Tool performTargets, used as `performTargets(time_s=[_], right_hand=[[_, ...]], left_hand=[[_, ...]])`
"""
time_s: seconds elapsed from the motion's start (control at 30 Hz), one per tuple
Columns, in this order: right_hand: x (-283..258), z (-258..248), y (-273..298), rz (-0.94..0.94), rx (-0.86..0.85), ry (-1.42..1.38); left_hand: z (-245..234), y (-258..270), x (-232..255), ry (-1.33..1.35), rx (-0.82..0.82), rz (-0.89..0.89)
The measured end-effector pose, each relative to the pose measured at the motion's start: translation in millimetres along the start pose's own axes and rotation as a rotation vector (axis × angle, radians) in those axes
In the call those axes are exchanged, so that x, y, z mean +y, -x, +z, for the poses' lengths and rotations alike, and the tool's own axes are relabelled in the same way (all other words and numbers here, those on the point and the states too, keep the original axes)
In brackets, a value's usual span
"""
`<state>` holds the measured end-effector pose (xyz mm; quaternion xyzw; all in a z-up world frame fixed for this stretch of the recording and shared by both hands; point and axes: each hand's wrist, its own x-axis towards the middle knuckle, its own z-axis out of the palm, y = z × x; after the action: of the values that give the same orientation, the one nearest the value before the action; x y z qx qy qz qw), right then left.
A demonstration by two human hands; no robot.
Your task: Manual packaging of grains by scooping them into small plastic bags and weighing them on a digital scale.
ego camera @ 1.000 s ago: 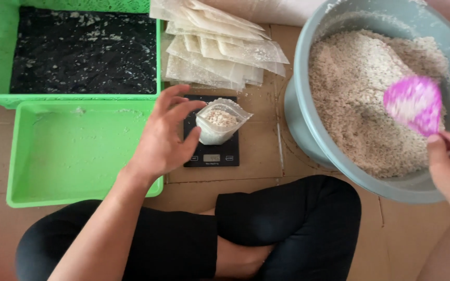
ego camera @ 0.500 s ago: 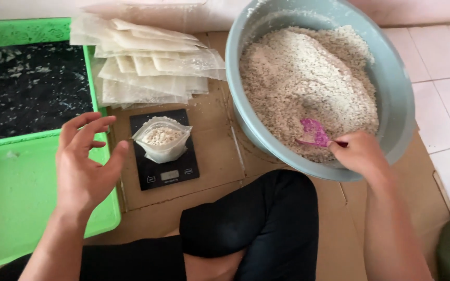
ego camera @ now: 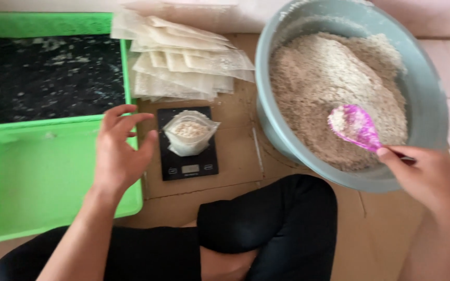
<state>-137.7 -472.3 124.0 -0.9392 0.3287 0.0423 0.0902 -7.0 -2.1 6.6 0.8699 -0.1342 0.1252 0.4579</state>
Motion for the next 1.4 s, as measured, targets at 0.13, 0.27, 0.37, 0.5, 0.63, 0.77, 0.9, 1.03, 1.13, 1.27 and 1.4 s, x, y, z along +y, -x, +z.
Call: performTargets(time_s=[0.13, 0.27, 0.37, 0.5, 0.63, 0.77, 0.9, 1.03, 1.13, 1.27, 1.4], right_hand=[[-37.6, -0.9, 29.9, -0.035, 0.029, -0.351], [-82.6, 14.9, 45.8, -0.392, 0.077, -0.439], [-119.7, 36.3, 47.3, -0.638, 0.106, -0.451], [-166.6, 64.9, 39.5, -0.983, 0.25, -0.564], [-182.6, 82.3, 29.6, -1.08, 0.283, -0.491], [-187.3, 85.6, 27.4, -1.159, 0.353, -0.419], [-188.3, 84.8, 28.0, -1.209, 0.417, -0.356], [-187.0, 85.5, 27.5, -1.209, 0.433, -0.328], [-188.0, 83.7, 27.8, -1.199, 0.418, -0.335], [-188.7, 79.3, 27.5, -1.109, 0.277, -0.436], [-185.5, 76.7, 26.9, -1.001, 0.134, -0.591]], left_hand=[[6.1, 1.8, -11.5, -0.029, -0.03, 0.008], [12.9, 1.9, -16.2, -0.001, -0.075, -0.019], [14.0, 1.5, -15.5, 0.017, -0.089, -0.039], [19.3, 1.0, -17.0, -0.004, -0.035, -0.058], [21.5, 2.2, -16.5, -0.006, -0.041, -0.048], [19.0, 1.0, -10.7, 0.013, -0.089, -0.091], [17.5, -0.5, -6.4, 0.02, -0.111, -0.099], [16.0, -0.9, -4.7, 0.022, -0.117, -0.1], [15.6, -0.6, -5.1, 0.016, -0.123, -0.095], [15.1, 0.0, -5.4, 0.027, -0.124, -0.099], [17.9, 0.6, -10.4, 0.036, -0.115, -0.09]])
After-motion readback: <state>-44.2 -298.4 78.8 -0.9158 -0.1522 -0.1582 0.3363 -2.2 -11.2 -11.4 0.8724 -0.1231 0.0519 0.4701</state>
